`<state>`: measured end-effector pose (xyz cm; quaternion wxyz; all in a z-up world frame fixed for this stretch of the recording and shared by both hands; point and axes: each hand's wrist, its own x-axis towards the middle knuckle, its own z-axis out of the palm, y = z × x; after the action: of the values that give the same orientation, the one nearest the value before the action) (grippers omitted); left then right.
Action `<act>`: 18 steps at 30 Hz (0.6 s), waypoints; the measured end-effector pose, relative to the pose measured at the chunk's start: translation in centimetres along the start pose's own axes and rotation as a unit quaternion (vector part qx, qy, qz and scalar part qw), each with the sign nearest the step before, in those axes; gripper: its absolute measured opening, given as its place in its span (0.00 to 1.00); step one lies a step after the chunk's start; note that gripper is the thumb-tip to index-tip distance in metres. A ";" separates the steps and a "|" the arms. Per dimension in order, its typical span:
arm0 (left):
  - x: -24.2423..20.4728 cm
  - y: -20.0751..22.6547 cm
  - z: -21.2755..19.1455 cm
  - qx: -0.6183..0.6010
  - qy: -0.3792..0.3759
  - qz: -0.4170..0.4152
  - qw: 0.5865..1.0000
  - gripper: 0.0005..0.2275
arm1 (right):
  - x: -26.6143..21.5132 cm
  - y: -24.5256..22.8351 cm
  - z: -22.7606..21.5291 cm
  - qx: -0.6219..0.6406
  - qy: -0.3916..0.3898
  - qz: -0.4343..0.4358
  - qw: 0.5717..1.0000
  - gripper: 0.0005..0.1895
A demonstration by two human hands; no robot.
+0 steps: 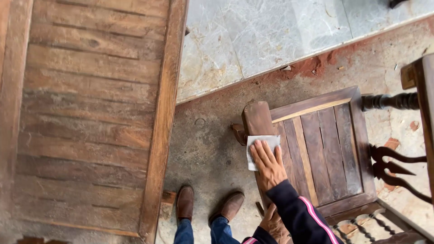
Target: Sanding the surface of a wooden chair using sandpaper.
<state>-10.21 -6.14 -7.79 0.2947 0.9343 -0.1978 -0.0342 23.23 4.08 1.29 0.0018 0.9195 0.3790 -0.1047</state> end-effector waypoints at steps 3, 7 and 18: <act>6.1 -4.6 -5.9 -0.004 -0.002 -0.018 1.000 0.29 | 3.8 1.5 0.4 -0.019 0.021 -0.011 1.000 0.38; 7.5 -4.6 -11.1 0.059 0.024 -0.033 0.997 0.28 | 11.6 1.7 -2.3 0.067 0.087 0.055 0.992 0.34; 7.4 -3.8 -10.0 0.044 0.008 -0.046 0.998 0.24 | 4.6 2.1 -1.6 0.062 0.058 0.034 0.996 0.36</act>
<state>-0.25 -0.81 -1.30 0.2534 0.9546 -0.1535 -0.0314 28.16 5.91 1.79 -0.0737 0.9346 0.3399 -0.0742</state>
